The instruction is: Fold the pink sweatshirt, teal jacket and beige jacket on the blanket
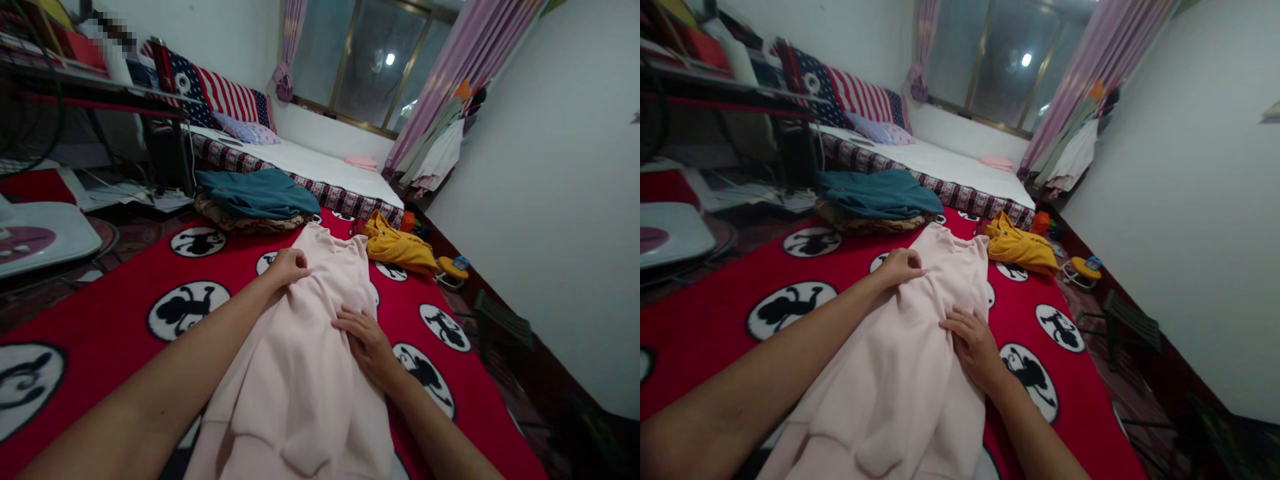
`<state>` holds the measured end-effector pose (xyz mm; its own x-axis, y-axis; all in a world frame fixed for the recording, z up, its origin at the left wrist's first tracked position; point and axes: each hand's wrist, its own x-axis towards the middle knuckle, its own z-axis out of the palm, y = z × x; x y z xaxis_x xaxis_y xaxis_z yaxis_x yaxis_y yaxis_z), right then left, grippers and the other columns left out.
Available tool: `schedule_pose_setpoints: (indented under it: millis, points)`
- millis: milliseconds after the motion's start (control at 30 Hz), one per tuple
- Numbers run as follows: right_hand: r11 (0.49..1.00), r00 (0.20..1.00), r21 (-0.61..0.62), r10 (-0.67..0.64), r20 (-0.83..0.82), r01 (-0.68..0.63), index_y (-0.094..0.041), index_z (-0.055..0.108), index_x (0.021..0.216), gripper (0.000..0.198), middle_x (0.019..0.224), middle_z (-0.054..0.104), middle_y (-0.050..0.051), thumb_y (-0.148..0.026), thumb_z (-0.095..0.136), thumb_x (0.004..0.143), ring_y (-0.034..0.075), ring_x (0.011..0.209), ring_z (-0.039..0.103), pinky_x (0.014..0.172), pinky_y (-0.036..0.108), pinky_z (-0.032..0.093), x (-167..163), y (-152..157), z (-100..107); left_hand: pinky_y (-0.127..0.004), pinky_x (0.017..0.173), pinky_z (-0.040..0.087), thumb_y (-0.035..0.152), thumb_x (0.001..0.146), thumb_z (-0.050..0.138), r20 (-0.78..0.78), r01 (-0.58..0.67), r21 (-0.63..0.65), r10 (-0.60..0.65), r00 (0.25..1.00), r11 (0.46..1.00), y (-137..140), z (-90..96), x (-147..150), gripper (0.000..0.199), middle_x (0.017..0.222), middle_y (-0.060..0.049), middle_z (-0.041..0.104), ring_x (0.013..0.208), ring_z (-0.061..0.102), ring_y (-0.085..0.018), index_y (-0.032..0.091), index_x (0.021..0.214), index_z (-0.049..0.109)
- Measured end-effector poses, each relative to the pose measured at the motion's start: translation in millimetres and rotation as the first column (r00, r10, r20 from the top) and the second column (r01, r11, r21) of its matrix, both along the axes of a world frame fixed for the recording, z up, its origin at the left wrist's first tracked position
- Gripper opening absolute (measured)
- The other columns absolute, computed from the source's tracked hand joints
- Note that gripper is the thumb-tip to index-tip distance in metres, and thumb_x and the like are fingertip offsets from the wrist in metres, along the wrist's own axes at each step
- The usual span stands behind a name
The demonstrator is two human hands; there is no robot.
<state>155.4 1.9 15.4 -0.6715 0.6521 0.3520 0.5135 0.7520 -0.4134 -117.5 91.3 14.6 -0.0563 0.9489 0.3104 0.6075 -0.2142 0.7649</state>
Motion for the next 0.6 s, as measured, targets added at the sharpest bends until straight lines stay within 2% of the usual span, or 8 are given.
schedule_pose_setpoints:
  millis: [67, 167, 233, 300, 367, 433, 533, 600]
  points:
    - [1.0, 0.999, -0.012, -0.012, -0.049, 0.011, -0.028, 0.059, 0.121, 0.043, 0.125, 0.065, 0.006, -0.008, 0.044, 0.086, 0.022, 0.126, 0.053, 0.112, 0.055, 0.029, -2, -6, -1, -0.023, 0.055, 0.04, 0.026, 0.061, 0.074, -0.063, 0.012, -0.05, -0.015, 0.998, 0.999, -2, 3.9, -3, 0.012, 0.064, -0.002, 0.066, 0.062, 0.06, -0.016, 0.017, 0.067, 0.068]
    - [0.999, 0.987, -0.017, -0.051, -0.155, 0.049, -0.028, 0.056, 0.121, 0.047, 0.118, 0.067, 0.005, -0.006, 0.048, 0.08, 0.021, 0.115, 0.06, 0.114, 0.051, 0.028, -8, -13, 5, -0.022, 0.051, 0.039, 0.038, 0.057, 0.078, -0.057, 0.076, -0.197, -0.089, 0.994, 0.977, -5, 13.1, -10, 0.037, 0.069, -0.002, 0.068, 0.061, 0.061, -0.017, 0.018, 0.087, 0.072]
    - [0.997, 0.979, -0.046, -0.067, -0.193, 0.059, -0.028, 0.057, 0.117, 0.042, 0.112, 0.068, 0.005, -0.009, 0.051, 0.08, 0.021, 0.107, 0.063, 0.108, 0.046, 0.038, -14, -14, 9, -0.022, 0.05, 0.041, 0.041, 0.052, 0.081, -0.003, 0.171, -0.335, -0.182, 0.983, 0.927, -9, 19.9, -16, 0.055, 0.071, -0.001, 0.069, 0.061, 0.062, -0.018, 0.019, 0.101, 0.07]
    - [0.994, 0.98, -0.099, -0.069, -0.185, 0.051, -0.026, 0.061, 0.112, 0.031, 0.104, 0.07, 0.005, -0.015, 0.054, 0.083, 0.021, 0.099, 0.064, 0.093, 0.039, 0.049, -21, -13, 12, -0.022, 0.052, 0.043, 0.039, 0.046, 0.083, 0.065, 0.236, -0.387, -0.229, 0.971, 0.891, -13, 25.7, -22, 0.063, 0.078, -0.002, 0.071, 0.066, 0.064, -0.018, 0.019, 0.104, 0.069]
    - [0.986, 0.976, -0.15, -0.107, -0.192, 0.078, -0.024, 0.064, 0.108, 0.023, 0.096, 0.071, 0.005, -0.023, 0.056, 0.087, 0.02, 0.089, 0.066, 0.08, 0.033, 0.053, -27, -9, 15, -0.021, 0.056, 0.046, 0.036, 0.041, 0.085, 0.116, 0.243, -0.379, -0.215, 0.97, 0.893, -16, 29.5, -27, 0.059, 0.086, -0.004, 0.072, 0.073, 0.066, -0.019, 0.018, 0.096, 0.071]
    - [0.977, 0.949, -0.156, -0.18, -0.258, 0.143, -0.023, 0.065, 0.106, 0.021, 0.093, 0.071, 0.005, -0.03, 0.054, 0.09, 0.02, 0.086, 0.066, 0.077, 0.033, 0.053, -33, -1, 18, -0.021, 0.054, 0.045, 0.036, 0.041, 0.085, 0.159, 0.289, -0.407, -0.245, 0.956, 0.866, -19, 31.3, -33, 0.046, 0.083, -0.004, 0.072, 0.072, 0.065, -0.019, 0.017, 0.082, 0.073]
    - [0.974, 0.909, -0.065, -0.225, -0.351, 0.215, -0.022, 0.063, 0.115, 0.028, 0.115, 0.068, 0.009, -0.035, 0.051, 0.093, 0.023, 0.108, 0.062, 0.093, 0.038, 0.05, -43, 16, 18, -0.022, 0.043, 0.037, 0.039, 0.043, 0.085, 0.209, 0.392, -0.541, -0.333, 0.92, 0.744, -20, 31.1, -41, 0.033, 0.059, -0.002, 0.065, 0.05, 0.055, -0.015, 0.016, 0.061, 0.07]
    - [0.976, 0.939, 0.0, -0.211, -0.273, 0.219, -0.023, 0.056, 0.13, 0.041, 0.138, 0.055, 0.011, -0.038, 0.052, 0.092, 0.026, 0.129, 0.049, 0.107, 0.046, 0.039, -50, 28, 12, -0.021, 0.038, 0.031, 0.041, 0.042, 0.086, 0.196, 0.362, -0.589, -0.307, 0.931, 0.723, -17, 29.3, -45, 0.034, 0.046, 0.0, 0.056, 0.041, 0.047, -0.012, 0.016, 0.053, 0.066]
